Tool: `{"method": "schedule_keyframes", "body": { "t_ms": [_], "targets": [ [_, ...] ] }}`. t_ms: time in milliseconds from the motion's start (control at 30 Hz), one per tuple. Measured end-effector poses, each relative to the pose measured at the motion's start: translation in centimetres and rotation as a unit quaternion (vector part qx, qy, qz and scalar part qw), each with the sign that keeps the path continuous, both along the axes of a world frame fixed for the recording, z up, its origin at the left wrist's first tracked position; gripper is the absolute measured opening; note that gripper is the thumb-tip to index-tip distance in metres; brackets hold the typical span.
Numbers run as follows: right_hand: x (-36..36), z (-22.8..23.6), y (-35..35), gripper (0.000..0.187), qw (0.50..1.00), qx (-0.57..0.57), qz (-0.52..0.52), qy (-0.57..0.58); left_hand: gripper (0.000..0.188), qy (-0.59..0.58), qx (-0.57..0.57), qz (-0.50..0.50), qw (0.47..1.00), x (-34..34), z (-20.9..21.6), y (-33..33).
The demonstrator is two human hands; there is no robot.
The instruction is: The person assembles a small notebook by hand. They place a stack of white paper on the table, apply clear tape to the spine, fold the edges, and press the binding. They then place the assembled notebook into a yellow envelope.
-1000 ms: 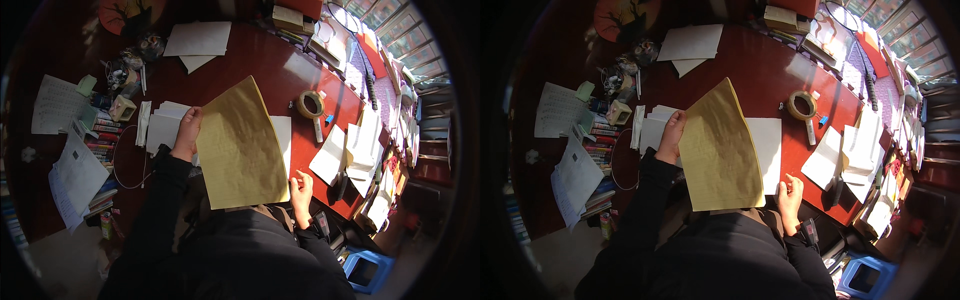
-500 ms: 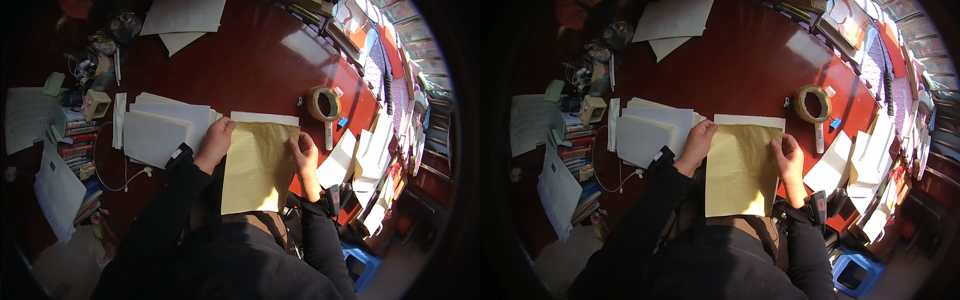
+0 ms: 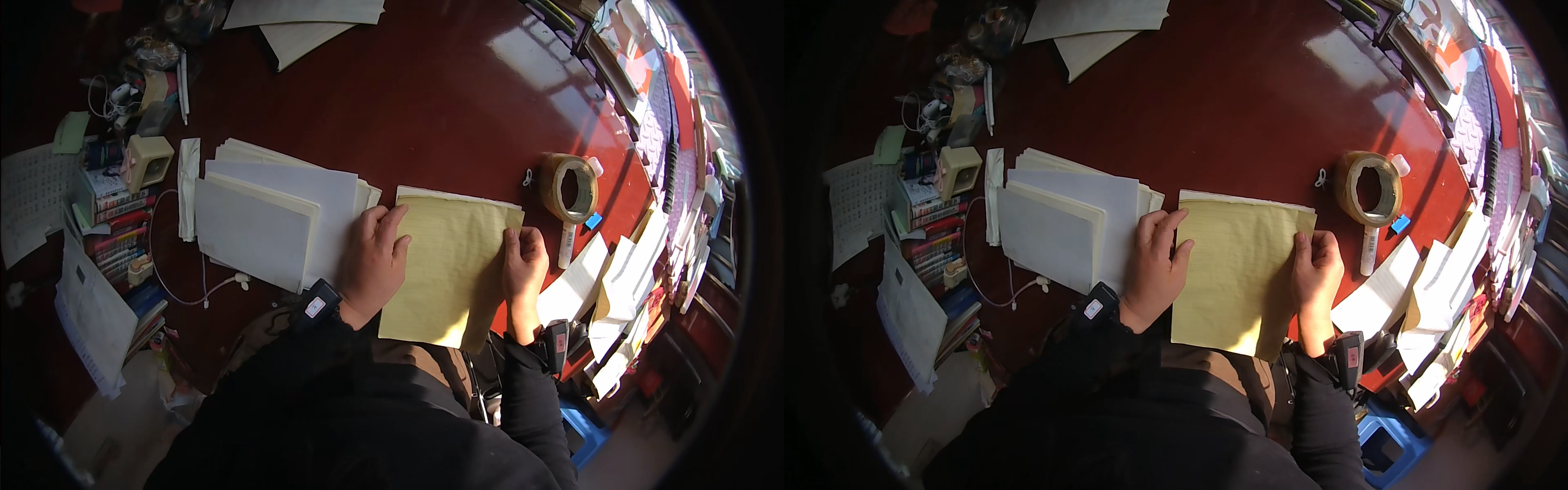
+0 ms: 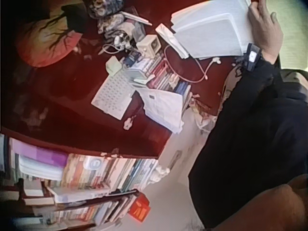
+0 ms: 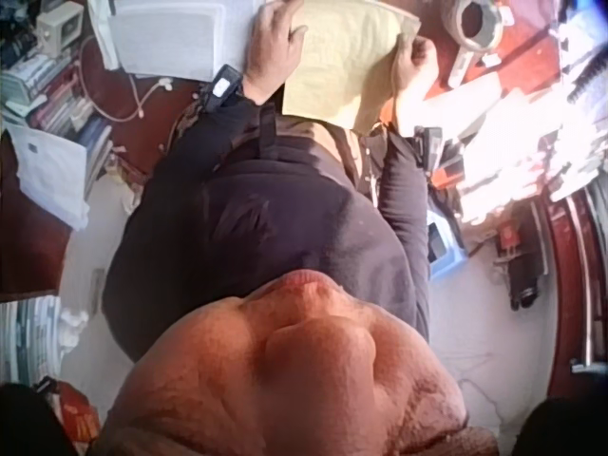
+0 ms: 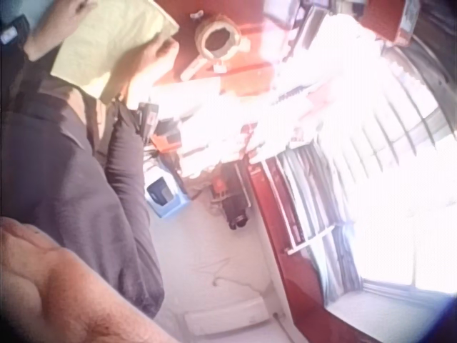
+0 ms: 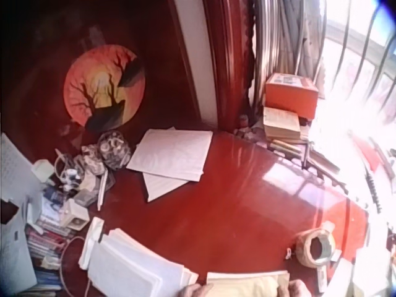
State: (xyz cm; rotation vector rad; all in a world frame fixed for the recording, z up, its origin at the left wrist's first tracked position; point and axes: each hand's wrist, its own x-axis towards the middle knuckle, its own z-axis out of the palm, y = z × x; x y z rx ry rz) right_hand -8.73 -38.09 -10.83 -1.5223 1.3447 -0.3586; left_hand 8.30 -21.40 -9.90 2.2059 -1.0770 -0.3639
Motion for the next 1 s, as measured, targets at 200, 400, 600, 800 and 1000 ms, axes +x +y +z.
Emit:
{"method": "schedule_keyframes", "body": {
  "t_ms": [200, 400, 600, 800, 1000],
  "targets": [
    [-0.1, 0.0, -0.3, 0.016, 0.999, 0.001, 0.039, 0.01, 0.067, -0.002, 0.085, -0.058, 0.995, -0.2, 0.2, -0.1],
    [-0.4, -0.4, -0.3, 0.018, 0.997, -0.046, 0.051, 0.021, 0.069, -0.009, 0.127, -0.065, 0.99, 0.1, 0.3, -0.7],
    [0.0, 0.0, -0.4, 0.018, 0.998, -0.04, 0.051, 0.016, 0.069, -0.014, 0.125, -0.065, 0.99, 0.3, 0.3, -0.9],
    [0.4, 0.0, -0.3, 0.017, 0.997, -0.058, 0.047, 0.018, 0.066, -0.019, 0.135, -0.071, 0.988, 0.3, 0.2, -0.9],
    [0.4, 0.0, -0.1, 0.017, 0.996, -0.073, 0.045, 0.03, 0.066, -0.035, 0.147, -0.069, 0.986, 0.2, 0.2, -1.2]
  ]
}}
